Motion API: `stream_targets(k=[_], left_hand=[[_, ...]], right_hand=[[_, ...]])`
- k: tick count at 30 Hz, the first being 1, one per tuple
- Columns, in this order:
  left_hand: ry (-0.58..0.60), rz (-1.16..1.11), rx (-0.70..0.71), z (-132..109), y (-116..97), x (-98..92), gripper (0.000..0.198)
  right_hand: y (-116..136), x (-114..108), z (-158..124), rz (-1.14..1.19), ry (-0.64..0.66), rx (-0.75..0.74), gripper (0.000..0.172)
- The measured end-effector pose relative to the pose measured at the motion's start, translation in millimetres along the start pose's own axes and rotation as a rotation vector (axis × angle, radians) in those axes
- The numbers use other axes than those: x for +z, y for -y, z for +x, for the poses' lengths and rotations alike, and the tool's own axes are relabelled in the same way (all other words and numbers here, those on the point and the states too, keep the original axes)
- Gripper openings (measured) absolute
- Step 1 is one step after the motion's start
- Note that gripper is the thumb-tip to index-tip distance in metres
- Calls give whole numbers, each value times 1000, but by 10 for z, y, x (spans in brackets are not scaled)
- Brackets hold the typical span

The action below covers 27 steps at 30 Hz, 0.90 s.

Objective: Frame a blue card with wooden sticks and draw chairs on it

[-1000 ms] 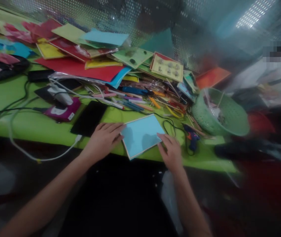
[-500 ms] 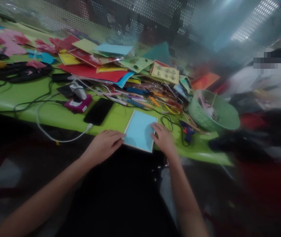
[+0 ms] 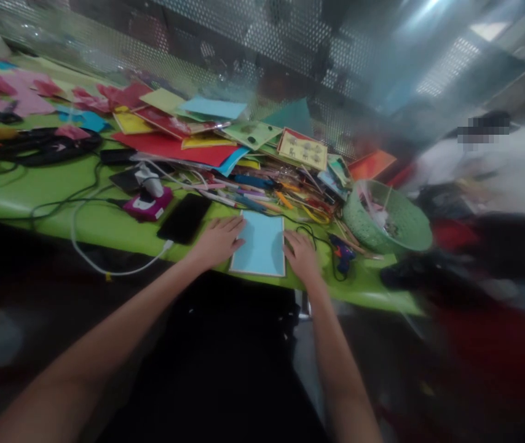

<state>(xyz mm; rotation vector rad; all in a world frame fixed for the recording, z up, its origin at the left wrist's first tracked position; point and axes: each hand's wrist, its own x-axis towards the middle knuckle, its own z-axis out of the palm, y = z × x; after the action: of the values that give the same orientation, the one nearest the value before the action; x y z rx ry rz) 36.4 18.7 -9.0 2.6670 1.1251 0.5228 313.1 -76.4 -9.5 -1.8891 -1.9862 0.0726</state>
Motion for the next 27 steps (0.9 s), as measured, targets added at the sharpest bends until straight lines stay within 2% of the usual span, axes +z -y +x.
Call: stream_targets(k=[5, 11, 17, 20, 23, 27], left_hand=[[-6, 2, 19, 16, 67, 58, 52], [-11, -20, 31, -19, 91, 112, 53], [14, -53, 88, -43, 88, 137, 53], [24, -70, 97, -54, 113, 140, 53], [29, -79, 102, -67, 135, 132, 51], [29, -77, 108, -70, 137, 94, 47]], right_hand=[[50, 11, -32, -65, -12, 5, 44], [120, -33, -58, -107, 31, 32, 46], [94, -114, -60, 7, -29, 54, 41], [-48, -294, 130, 8, -115, 97, 38], [-266, -490, 505, -66, -148, 173, 37], [-518, -570, 1044, -225, -67, 269, 35]])
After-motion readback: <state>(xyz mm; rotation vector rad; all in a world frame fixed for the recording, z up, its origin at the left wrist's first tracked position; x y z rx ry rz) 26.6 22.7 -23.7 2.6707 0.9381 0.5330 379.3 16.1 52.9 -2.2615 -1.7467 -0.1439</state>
